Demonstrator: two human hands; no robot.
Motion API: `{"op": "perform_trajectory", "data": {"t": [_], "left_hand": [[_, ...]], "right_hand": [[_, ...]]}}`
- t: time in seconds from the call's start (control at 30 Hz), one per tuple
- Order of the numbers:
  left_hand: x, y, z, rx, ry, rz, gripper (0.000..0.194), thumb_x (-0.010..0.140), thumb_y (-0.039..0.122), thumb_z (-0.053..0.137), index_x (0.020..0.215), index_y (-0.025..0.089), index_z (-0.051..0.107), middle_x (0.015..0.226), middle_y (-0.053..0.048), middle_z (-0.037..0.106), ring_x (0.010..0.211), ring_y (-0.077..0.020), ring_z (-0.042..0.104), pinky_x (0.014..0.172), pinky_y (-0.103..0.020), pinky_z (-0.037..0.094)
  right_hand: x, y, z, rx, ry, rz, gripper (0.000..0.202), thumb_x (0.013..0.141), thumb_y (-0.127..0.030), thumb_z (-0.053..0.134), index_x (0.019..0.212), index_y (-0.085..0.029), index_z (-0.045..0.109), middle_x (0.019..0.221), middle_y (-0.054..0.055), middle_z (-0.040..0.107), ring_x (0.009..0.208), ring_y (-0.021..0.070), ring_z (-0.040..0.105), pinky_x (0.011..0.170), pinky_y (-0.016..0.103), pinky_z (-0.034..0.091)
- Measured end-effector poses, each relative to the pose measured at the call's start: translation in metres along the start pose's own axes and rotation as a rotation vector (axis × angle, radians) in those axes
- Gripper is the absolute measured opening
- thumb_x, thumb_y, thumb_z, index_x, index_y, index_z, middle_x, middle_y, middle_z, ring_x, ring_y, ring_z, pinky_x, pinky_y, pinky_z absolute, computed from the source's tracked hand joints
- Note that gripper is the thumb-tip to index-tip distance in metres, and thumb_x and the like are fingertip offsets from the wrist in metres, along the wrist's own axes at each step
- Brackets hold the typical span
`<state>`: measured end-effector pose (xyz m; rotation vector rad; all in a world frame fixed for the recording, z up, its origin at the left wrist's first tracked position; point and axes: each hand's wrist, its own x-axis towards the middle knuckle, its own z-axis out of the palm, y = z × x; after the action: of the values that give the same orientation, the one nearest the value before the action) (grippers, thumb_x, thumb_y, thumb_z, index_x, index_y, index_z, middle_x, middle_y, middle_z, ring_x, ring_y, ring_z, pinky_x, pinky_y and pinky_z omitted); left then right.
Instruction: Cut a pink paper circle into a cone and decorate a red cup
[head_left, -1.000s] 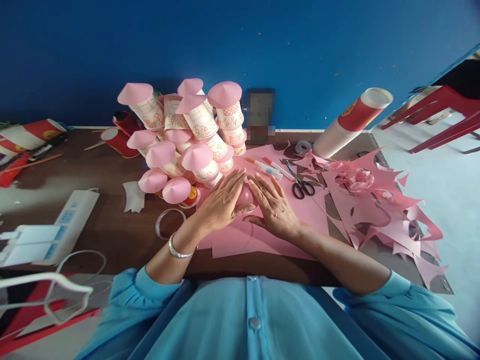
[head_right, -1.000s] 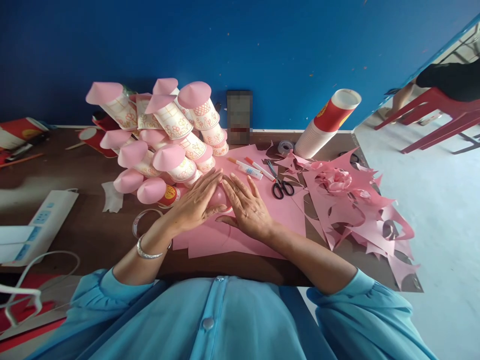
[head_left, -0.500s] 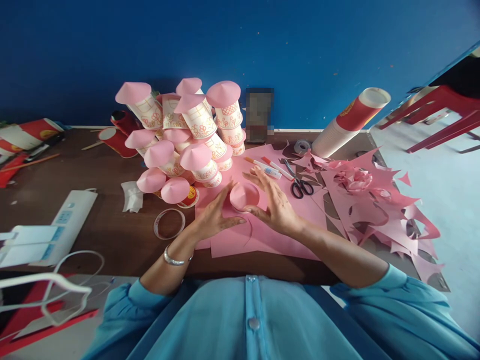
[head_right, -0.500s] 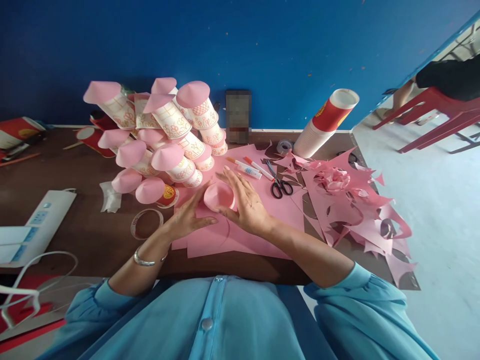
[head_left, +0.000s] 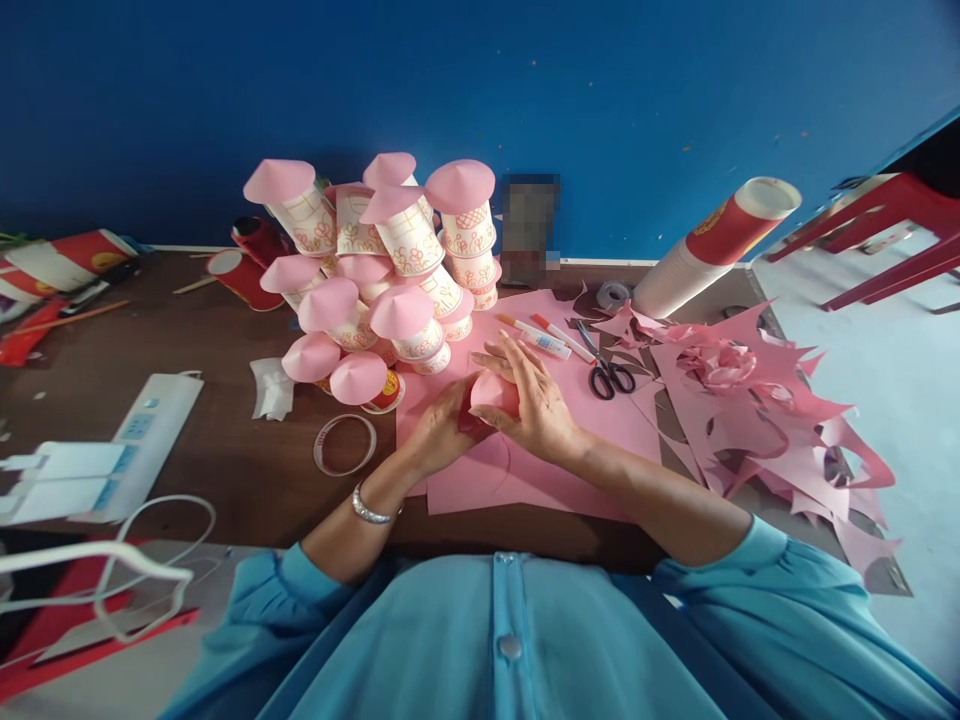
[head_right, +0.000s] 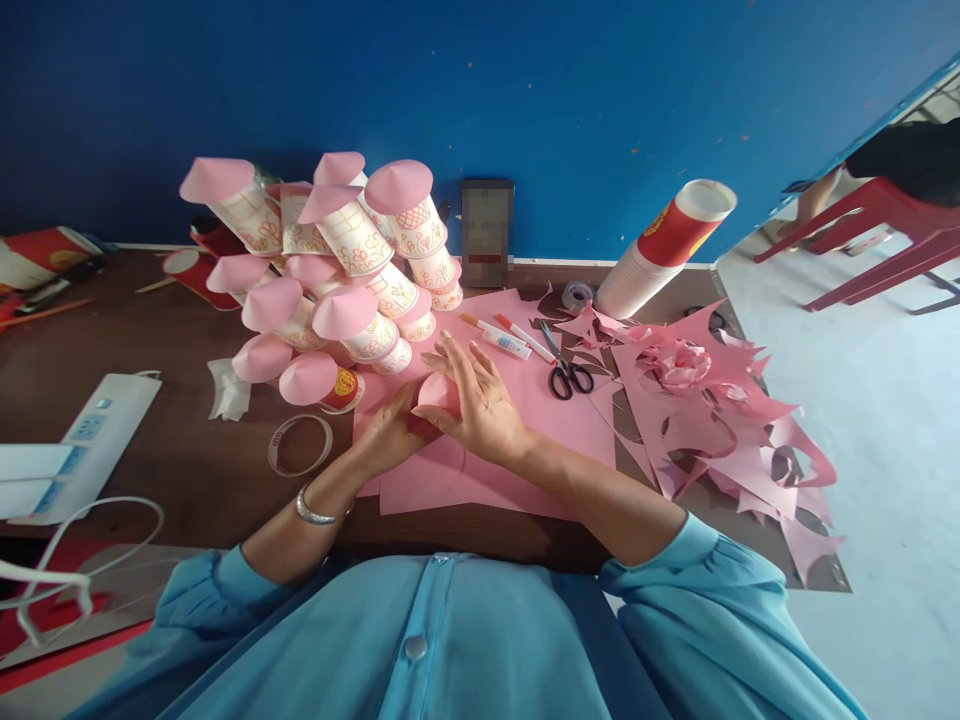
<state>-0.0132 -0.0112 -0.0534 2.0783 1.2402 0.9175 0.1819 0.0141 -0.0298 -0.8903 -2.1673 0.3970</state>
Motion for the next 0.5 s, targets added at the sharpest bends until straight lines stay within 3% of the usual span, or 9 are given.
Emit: {"op": "perform_trajectory", "data": {"t": [0.17, 0.5], "left_hand": [[0.001, 0.003, -0.001, 0.002, -0.029, -0.024, 0.060, 0.087, 0.033, 0.077, 0.141, 0.019, 0.054, 0.132, -0.016, 0.072, 0.121, -0.0328, 0.071, 0.098, -0.051, 0.062], [-0.001, 0.004, -0.001, 0.044, -0.040, -0.076, 0.049, 0.090, 0.034, 0.072, 0.132, 0.018, 0.056, 0.131, -0.014, 0.072, 0.120, -0.0310, 0.071, 0.096, -0.049, 0.061]], "right_hand": [[0.001, -0.002, -0.003, -0.015, -0.004, 0.008, 0.089, 0.105, -0.058, 0.050, 0.168, -0.018, 0.001, 0.142, 0.017, 0.069, 0.145, 0.0302, 0.057, 0.127, 0.060, 0.036], [0.000, -0.002, 0.006, 0.016, 0.026, 0.010, 0.090, 0.105, -0.049, 0.055, 0.168, -0.016, 0.001, 0.131, 0.014, 0.077, 0.137, 0.0301, 0.064, 0.124, 0.063, 0.039]]}}
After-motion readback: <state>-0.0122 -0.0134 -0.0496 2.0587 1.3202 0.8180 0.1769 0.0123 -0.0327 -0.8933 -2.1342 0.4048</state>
